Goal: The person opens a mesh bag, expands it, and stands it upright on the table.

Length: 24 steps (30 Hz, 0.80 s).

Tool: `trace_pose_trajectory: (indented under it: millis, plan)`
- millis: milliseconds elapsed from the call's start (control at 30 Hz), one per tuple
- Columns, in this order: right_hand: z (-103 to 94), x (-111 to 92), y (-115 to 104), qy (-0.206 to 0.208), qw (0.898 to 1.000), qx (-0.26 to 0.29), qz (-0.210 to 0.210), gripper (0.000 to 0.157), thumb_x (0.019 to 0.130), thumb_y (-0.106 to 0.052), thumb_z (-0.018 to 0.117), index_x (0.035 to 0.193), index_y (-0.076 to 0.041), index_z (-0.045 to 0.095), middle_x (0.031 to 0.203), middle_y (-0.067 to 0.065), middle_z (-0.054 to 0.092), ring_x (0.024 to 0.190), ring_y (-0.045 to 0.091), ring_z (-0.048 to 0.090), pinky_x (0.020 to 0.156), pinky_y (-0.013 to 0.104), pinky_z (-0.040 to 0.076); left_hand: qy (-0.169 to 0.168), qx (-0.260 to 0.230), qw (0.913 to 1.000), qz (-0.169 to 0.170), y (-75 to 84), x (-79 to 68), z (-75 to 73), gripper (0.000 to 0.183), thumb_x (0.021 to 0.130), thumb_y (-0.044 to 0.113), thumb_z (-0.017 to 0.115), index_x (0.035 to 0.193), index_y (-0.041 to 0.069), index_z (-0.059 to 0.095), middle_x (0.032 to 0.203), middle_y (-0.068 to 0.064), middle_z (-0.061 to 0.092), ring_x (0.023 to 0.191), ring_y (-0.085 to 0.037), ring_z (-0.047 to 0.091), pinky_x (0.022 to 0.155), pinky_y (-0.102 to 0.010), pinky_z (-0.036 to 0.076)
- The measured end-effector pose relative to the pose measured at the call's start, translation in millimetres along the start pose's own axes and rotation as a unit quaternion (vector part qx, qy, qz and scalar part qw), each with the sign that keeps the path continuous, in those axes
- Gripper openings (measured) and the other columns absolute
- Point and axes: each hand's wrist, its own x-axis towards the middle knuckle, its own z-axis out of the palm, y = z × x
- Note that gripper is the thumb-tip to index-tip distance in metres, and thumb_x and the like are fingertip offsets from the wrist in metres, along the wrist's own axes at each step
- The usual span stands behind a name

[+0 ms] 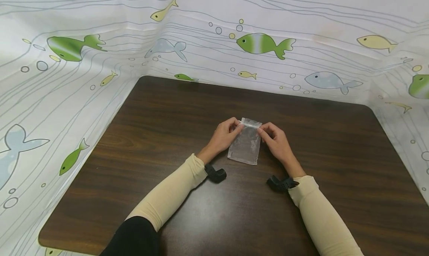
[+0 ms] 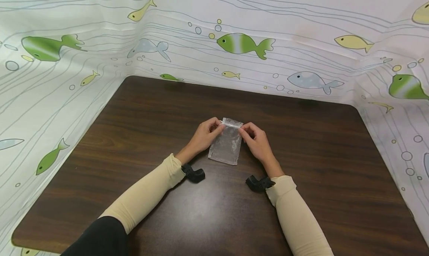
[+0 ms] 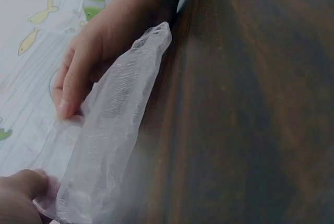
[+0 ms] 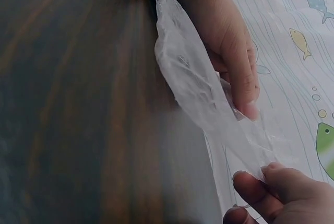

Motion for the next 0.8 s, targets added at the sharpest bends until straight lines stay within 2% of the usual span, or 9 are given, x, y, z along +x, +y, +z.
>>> trace_pose_trajectory:
  millis: [333, 567, 667, 800]
  plan:
    - [0.8, -1.4, 1.4, 0.014, 1.0, 0.014, -0.004, 0.013, 0.104, -0.005, 0.06, 0.101, 0.007, 0.063, 0.079, 0.032, 0.055, 0.069, 0.034, 0.051, 0.061, 0.021, 0.04, -0.004, 0.0, 1.0, 0.003, -0.1, -0.9, -0.5, 0.02, 0.109, 0.03, 0.058, 0.103, 0.013, 0.066, 0.077, -0.003, 0.058, 0.061, -0.013, 0.045, 0.06, -0.026, 0.037]
    - [0.3, -1.7, 2.9, 0.007, 1.0, 0.015, -0.007, 0.014, 0.104, -0.004, 0.059, 0.103, 0.009, 0.063, 0.08, 0.023, 0.057, 0.069, 0.025, 0.053, 0.062, 0.02, 0.043, 0.007, -0.03, 0.9995, -0.004, -1.1, -1.1, -0.5, 0.023, 0.109, 0.032, 0.055, 0.114, 0.012, 0.064, 0.097, -0.002, 0.065, 0.071, -0.012, 0.049, 0.067, -0.025, 0.041]
    - [-0.6, -1.3, 2.7, 0.01, 1.0, 0.019, -0.004, 0.016, 0.106, -0.006, 0.058, 0.104, 0.008, 0.064, 0.081, 0.02, 0.056, 0.071, 0.029, 0.054, 0.064, 0.021, 0.045, 0.014, -0.031, 0.9994, 0.003, -1.8, 0.3, 0.0, 0.021, 0.109, 0.03, 0.057, 0.112, 0.01, 0.064, 0.095, -0.005, 0.066, 0.07, -0.013, 0.048, 0.067, -0.025, 0.04]
    - [-2.0, -1.7, 2.5, 0.014, 1.0, 0.022, -0.003, 0.017, 0.107, -0.007, 0.056, 0.105, 0.008, 0.064, 0.082, 0.029, 0.054, 0.074, 0.038, 0.053, 0.064, 0.022, 0.044, 0.021, -0.024, 0.9995, 0.005, -2.0, 2.1, 1.2, 0.019, 0.108, 0.027, 0.06, 0.109, 0.009, 0.065, 0.092, -0.006, 0.067, 0.068, -0.011, 0.047, 0.066, -0.023, 0.039]
